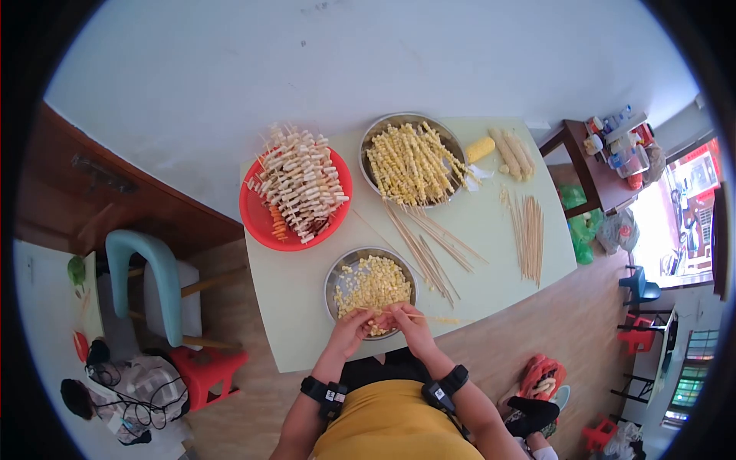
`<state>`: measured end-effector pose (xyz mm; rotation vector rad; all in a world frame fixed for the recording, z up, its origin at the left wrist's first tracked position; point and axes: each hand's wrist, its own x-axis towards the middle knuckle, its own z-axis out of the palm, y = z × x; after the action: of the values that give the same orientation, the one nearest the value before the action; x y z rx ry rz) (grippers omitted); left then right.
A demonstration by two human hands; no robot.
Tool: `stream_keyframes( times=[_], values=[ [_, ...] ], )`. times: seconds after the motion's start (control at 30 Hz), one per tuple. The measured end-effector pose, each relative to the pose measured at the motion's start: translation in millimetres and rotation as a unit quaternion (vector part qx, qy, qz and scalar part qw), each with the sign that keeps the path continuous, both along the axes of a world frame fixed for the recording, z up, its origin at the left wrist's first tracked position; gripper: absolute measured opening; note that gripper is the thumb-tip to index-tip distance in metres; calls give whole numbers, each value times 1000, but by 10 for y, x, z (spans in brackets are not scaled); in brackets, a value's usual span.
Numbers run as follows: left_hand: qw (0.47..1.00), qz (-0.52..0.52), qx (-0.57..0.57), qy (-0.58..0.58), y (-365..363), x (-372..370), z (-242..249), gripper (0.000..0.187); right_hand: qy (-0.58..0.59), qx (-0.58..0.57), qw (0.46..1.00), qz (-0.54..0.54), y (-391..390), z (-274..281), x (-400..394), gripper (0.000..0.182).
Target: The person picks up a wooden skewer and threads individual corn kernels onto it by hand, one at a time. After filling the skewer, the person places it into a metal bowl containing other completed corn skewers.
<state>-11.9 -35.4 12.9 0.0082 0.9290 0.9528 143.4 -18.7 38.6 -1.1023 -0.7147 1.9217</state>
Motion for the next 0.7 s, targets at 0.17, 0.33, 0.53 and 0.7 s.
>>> stream_keyframes(
  times=[0.17,0.33,0.53,0.7],
  values=[
    [993,75,-4,89,56,-254,-56,9,-51,-21,995,-84,85,85,213,33],
    [988,92,-20,124,131,-244,43,10,-99,-25,991,-90,203,68,427,33],
    [993,40,-43,100,145,118,7,11,-155,-12,985,-71,239,-38,470,33],
    [999,-11,-26,37,173,593,78,23,-172,-32,984,29,175,-129,293,29]
  ],
)
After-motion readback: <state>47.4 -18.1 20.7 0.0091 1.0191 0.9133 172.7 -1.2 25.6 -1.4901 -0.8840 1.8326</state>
